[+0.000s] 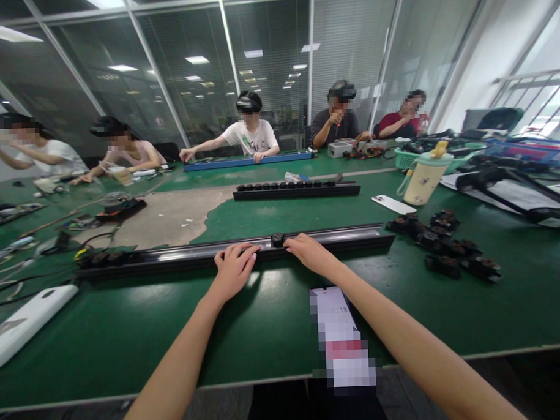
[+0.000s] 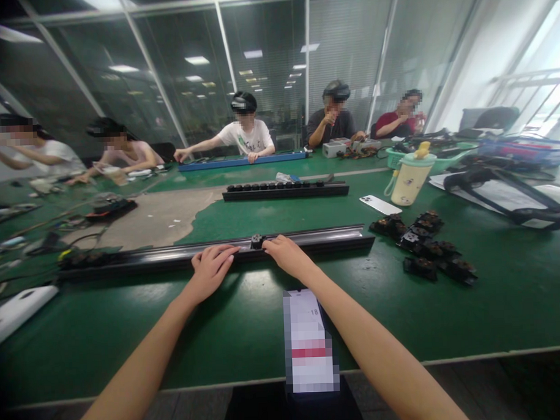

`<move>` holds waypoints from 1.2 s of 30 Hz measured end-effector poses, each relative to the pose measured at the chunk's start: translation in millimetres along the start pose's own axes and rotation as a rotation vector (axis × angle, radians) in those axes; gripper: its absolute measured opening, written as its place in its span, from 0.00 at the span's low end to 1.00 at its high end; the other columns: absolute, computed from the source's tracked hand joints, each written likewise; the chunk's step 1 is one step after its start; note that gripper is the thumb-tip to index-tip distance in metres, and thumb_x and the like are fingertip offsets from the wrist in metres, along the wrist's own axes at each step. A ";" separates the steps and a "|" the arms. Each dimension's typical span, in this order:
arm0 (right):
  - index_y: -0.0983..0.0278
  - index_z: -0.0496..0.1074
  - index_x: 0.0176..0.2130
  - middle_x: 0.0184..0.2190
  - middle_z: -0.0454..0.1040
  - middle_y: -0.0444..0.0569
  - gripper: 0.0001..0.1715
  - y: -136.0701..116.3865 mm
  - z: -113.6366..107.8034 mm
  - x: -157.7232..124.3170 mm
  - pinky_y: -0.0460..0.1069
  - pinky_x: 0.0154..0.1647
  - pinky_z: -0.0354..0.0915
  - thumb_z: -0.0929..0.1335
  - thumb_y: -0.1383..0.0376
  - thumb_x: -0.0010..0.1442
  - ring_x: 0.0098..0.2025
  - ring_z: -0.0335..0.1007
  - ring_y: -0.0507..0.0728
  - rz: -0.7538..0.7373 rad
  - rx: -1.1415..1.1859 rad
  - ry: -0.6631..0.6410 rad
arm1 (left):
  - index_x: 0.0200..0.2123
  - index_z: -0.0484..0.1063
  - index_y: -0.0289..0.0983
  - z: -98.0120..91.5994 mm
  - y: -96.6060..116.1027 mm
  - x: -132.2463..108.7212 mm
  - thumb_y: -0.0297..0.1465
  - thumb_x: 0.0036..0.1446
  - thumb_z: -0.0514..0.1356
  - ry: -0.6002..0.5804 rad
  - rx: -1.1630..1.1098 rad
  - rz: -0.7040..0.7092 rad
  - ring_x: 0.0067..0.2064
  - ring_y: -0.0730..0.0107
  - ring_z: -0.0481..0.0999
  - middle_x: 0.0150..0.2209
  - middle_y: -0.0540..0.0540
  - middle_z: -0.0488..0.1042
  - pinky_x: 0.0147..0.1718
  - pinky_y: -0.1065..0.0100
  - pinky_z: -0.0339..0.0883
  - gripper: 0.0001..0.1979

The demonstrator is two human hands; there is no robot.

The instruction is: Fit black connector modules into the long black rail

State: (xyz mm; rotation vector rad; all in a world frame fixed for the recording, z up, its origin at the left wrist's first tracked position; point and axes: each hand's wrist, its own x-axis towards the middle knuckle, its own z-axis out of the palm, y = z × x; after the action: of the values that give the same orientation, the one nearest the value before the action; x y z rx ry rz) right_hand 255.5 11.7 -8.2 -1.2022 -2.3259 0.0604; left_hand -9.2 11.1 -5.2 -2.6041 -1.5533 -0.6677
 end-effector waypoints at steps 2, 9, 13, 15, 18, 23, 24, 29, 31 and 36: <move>0.65 0.73 0.48 0.42 0.76 0.55 0.13 -0.8 -1.2 -0.7 0.51 0.50 0.62 0.61 0.68 0.70 0.46 0.67 0.57 0.005 0.007 -0.004 | 0.60 0.68 0.55 -0.8 0.2 -0.5 0.41 0.70 0.43 0.001 -0.003 -0.003 0.60 0.57 0.62 0.58 0.46 0.71 0.57 0.48 0.48 0.22; 0.65 0.73 0.48 0.43 0.77 0.56 0.13 -1.8 -0.3 -0.8 0.51 0.49 0.63 0.62 0.68 0.70 0.46 0.71 0.58 0.019 0.062 -0.003 | 0.59 0.70 0.52 -0.4 -2.0 -3.1 0.41 0.70 0.43 0.004 -0.006 -0.008 0.60 0.59 0.63 0.59 0.45 0.70 0.57 0.50 0.49 0.22; 0.65 0.74 0.48 0.44 0.78 0.56 0.13 -1.2 1.8 -0.8 0.51 0.49 0.64 0.61 0.68 0.70 0.46 0.72 0.58 0.030 0.080 -0.006 | 0.59 0.70 0.49 -3.9 -1.8 -5.0 0.40 0.70 0.43 0.008 0.000 -0.027 0.61 0.60 0.63 0.59 0.45 0.69 0.58 0.52 0.51 0.22; 0.64 0.73 0.48 0.44 0.78 0.57 0.13 -0.7 2.4 -1.2 0.51 0.48 0.64 0.61 0.67 0.70 0.46 0.73 0.59 0.041 0.088 -0.007 | 0.56 0.72 0.48 -10.8 -3.2 -3.2 0.41 0.70 0.43 0.010 0.046 -0.031 0.62 0.59 0.62 0.59 0.44 0.69 0.60 0.51 0.49 0.22; 0.64 0.73 0.48 0.44 0.78 0.57 0.13 0.3 2.5 -1.8 0.51 0.48 0.64 0.61 0.66 0.70 0.47 0.73 0.60 0.046 0.099 -0.008 | 0.52 0.75 0.47 -28.5 -15.4 5.5 0.42 0.68 0.46 -0.035 0.140 -0.080 0.62 0.58 0.62 0.59 0.43 0.69 0.63 0.48 0.44 0.21; 0.63 0.72 0.45 0.43 0.78 0.55 0.12 -0.1 0.6 -2.3 0.50 0.47 0.64 0.61 0.66 0.70 0.47 0.73 0.59 0.046 0.113 -0.020 | 0.57 0.72 0.44 -63.0 -75.2 19.3 0.47 0.64 0.49 -0.107 0.236 -0.496 0.64 0.43 0.57 0.63 0.37 0.63 0.61 0.41 0.47 0.25; 0.63 0.72 0.45 0.43 0.78 0.55 0.12 -0.5 0.0 -2.4 0.50 0.47 0.63 0.61 0.67 0.70 0.46 0.73 0.59 0.051 0.115 -0.021 | 0.57 0.71 0.42 -67.7 -91.2 18.6 0.47 0.63 0.50 -0.064 0.264 -0.601 0.66 0.38 0.54 0.65 0.34 0.59 0.61 0.39 0.46 0.26; 0.63 0.71 0.41 0.39 0.77 0.54 0.10 -2.4 -2.0 -2.5 0.50 0.43 0.62 0.61 0.67 0.69 0.43 0.72 0.58 0.060 0.117 -0.035 | 0.62 0.60 0.25 -73.6 -164.6 -3.7 0.42 0.63 0.50 0.379 0.318 -0.879 0.68 0.33 0.45 0.67 0.21 0.46 0.62 0.37 0.40 0.32; 0.62 0.71 0.41 0.38 0.77 0.54 0.10 -2.6 -2.3 -2.5 0.50 0.43 0.62 0.61 0.67 0.69 0.42 0.71 0.58 0.068 0.120 -0.030 | 0.64 0.56 0.22 -70.3 -185.9 -15.9 0.41 0.63 0.51 0.450 0.291 -0.883 0.69 0.34 0.43 0.67 0.19 0.44 0.63 0.39 0.37 0.34; 0.61 0.72 0.43 0.39 0.77 0.53 0.07 -0.5 -1.3 -2.1 0.50 0.43 0.62 0.64 0.67 0.67 0.41 0.72 0.58 0.087 0.142 -0.010 | 0.65 0.55 0.25 -60.2 -220.4 -39.9 0.41 0.66 0.49 0.520 0.288 -0.809 0.67 0.42 0.46 0.66 0.24 0.45 0.63 0.43 0.40 0.32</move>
State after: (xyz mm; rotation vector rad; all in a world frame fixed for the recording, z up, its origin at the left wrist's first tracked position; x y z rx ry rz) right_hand 256.8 9.5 -7.9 -1.2330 -2.2359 0.2590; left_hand -232.7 73.1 -6.4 -1.3766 -2.2373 -0.9519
